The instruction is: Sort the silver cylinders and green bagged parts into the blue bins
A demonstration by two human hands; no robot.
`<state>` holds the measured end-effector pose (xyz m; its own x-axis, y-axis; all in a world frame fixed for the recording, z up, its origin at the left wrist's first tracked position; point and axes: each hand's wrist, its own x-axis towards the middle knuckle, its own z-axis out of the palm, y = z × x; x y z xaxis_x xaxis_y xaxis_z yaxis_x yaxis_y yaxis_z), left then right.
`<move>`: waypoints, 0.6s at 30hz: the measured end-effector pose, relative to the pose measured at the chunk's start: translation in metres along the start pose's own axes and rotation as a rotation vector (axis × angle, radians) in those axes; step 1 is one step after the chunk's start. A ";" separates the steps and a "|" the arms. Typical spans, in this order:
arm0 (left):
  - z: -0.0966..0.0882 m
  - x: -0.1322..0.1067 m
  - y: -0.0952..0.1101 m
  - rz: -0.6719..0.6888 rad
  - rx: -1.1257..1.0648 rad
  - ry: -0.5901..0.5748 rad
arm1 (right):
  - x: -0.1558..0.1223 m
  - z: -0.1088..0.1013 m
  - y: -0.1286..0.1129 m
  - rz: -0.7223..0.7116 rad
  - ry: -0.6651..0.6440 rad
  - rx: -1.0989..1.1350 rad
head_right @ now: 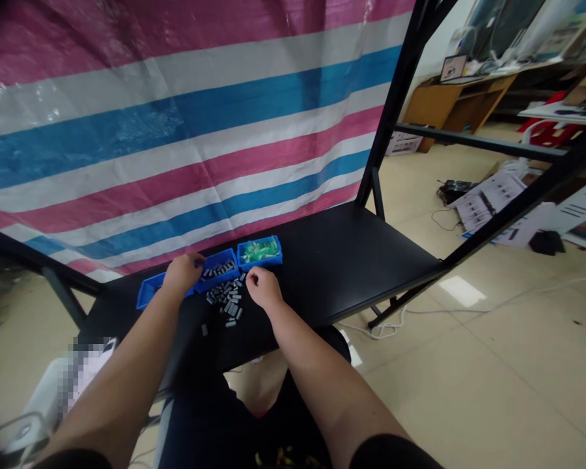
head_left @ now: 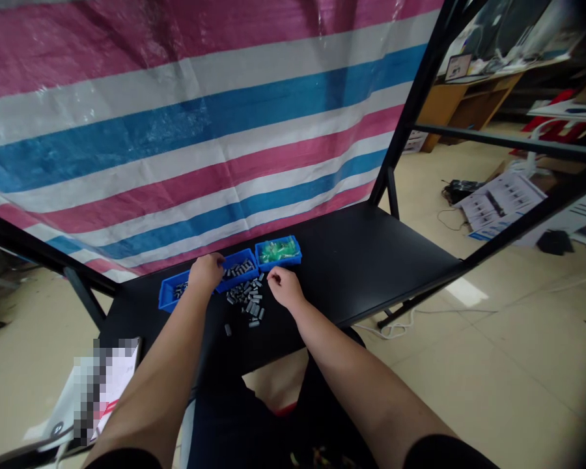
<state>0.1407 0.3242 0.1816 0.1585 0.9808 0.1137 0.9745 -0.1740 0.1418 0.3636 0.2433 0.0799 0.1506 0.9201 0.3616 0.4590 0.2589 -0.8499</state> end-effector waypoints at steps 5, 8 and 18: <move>-0.006 -0.023 0.003 0.029 -0.081 0.053 | 0.000 0.000 0.001 0.007 0.000 0.003; -0.007 -0.050 0.004 0.086 -0.163 0.131 | 0.000 0.000 0.001 0.005 0.004 0.003; 0.030 -0.116 0.003 0.290 -0.250 0.052 | 0.000 0.003 0.005 -0.033 0.000 -0.034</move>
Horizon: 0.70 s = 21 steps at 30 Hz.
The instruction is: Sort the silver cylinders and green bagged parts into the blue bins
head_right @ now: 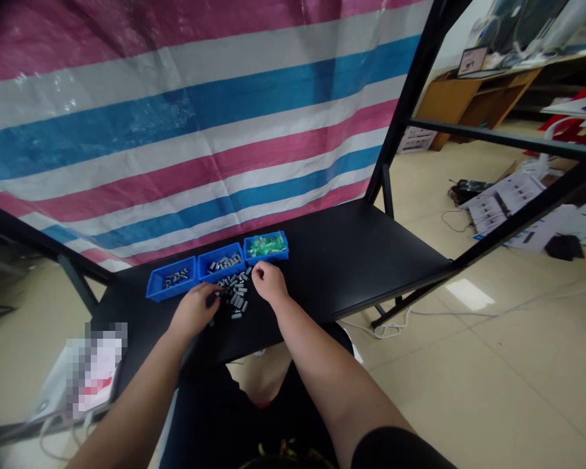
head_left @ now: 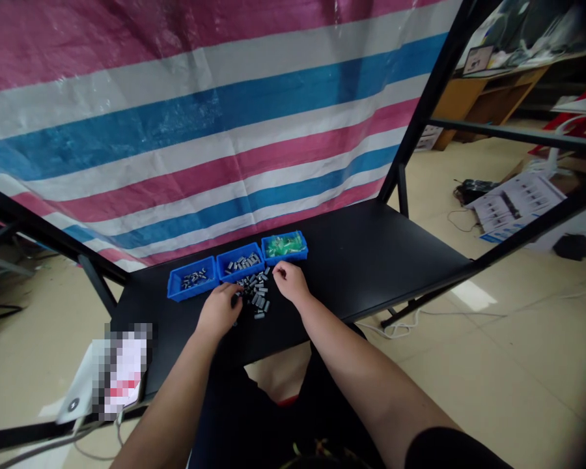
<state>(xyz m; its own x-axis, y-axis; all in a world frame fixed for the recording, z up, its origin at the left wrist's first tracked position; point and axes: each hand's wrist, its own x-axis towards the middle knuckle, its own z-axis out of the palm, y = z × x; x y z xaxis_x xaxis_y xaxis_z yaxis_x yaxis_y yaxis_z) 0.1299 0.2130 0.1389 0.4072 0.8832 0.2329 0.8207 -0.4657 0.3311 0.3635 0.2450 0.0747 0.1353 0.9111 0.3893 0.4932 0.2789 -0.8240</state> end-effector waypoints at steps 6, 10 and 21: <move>0.013 -0.001 0.015 0.035 0.024 -0.081 | 0.000 0.001 0.000 0.003 0.000 0.005; 0.016 -0.003 0.015 -0.025 0.017 -0.131 | -0.001 0.000 0.000 -0.004 0.002 -0.002; -0.032 0.002 -0.031 -0.154 0.066 0.319 | -0.001 0.001 0.001 -0.008 -0.007 -0.014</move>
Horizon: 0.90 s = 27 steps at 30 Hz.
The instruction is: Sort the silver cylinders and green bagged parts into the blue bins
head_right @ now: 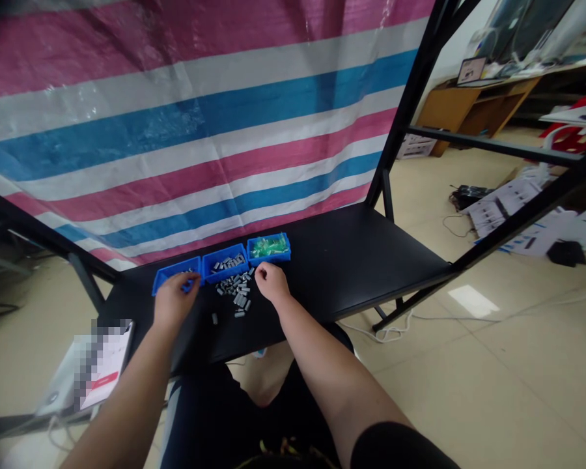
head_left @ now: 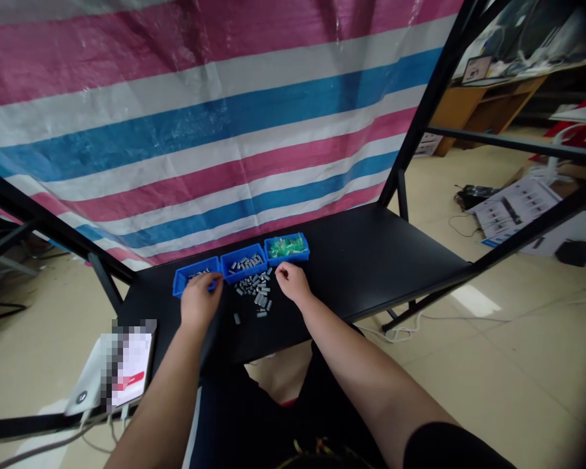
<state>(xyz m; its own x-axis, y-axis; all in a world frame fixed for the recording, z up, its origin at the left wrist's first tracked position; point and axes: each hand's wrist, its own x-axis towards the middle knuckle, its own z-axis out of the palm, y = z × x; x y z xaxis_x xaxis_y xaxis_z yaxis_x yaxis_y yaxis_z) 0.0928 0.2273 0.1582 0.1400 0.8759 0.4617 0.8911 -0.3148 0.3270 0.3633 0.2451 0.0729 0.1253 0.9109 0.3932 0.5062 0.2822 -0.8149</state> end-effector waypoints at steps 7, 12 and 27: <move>-0.005 0.013 -0.035 -0.137 0.210 -0.177 | 0.001 -0.002 -0.003 0.016 -0.015 -0.009; 0.022 -0.017 -0.017 0.012 0.171 0.004 | 0.000 -0.002 -0.003 0.016 -0.012 -0.012; 0.041 -0.026 0.015 -0.011 0.305 -0.226 | 0.000 -0.001 -0.002 0.010 -0.008 -0.013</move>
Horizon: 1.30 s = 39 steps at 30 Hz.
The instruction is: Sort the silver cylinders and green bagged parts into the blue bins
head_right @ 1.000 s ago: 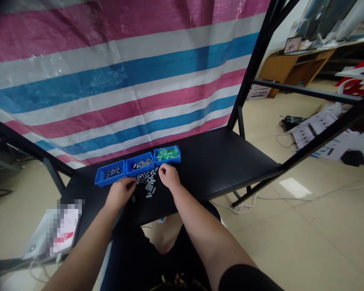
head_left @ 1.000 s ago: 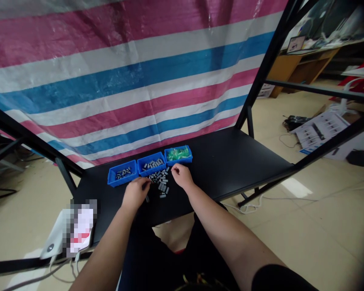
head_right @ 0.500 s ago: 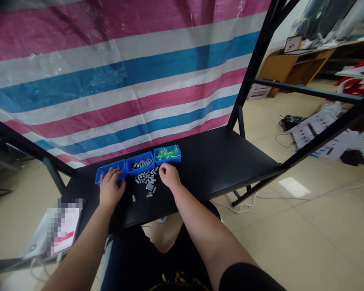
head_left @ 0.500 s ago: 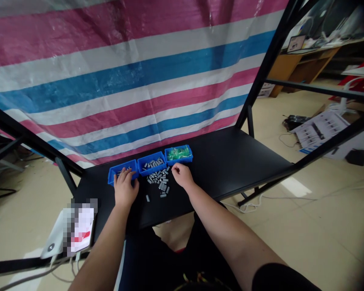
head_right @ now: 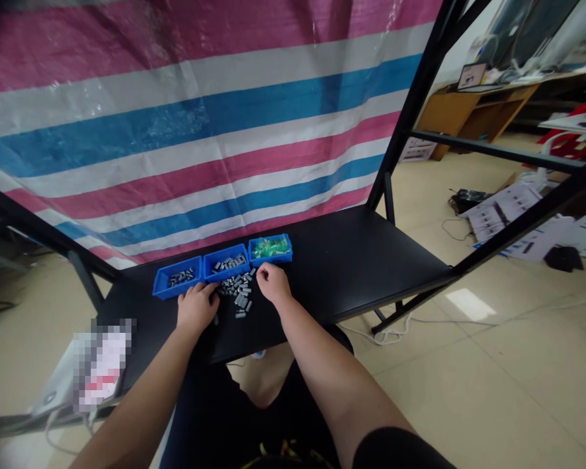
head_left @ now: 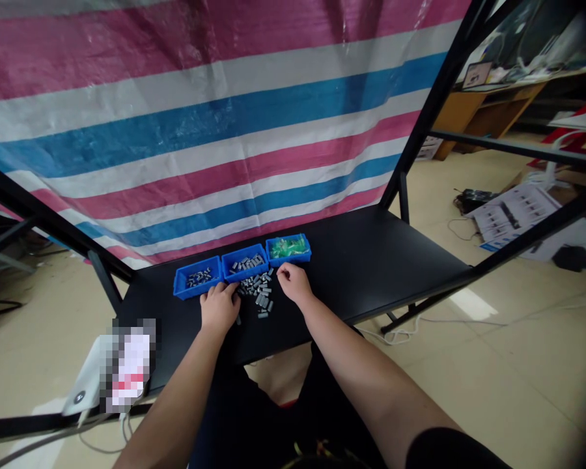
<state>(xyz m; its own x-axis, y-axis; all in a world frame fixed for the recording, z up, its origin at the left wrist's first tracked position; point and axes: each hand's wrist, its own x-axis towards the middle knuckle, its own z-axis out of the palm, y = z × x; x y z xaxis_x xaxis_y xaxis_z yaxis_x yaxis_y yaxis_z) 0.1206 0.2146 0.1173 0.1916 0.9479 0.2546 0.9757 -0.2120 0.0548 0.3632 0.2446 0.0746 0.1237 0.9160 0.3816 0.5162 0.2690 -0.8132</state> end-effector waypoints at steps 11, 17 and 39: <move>0.005 -0.005 -0.016 0.014 -0.146 0.057 | 0.000 0.000 -0.001 0.009 -0.006 0.010; -0.016 0.006 -0.037 -0.077 -0.157 0.331 | 0.000 0.000 0.000 0.003 -0.005 0.003; 0.014 0.014 -0.016 0.283 -0.261 -0.032 | 0.000 0.001 0.000 0.003 -0.003 0.007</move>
<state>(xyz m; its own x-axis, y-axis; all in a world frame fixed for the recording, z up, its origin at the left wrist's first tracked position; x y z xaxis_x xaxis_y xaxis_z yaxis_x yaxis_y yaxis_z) 0.1087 0.2344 0.1060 0.4565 0.8494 0.2647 0.8250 -0.5156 0.2315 0.3625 0.2443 0.0745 0.1226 0.9179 0.3774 0.5097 0.2681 -0.8175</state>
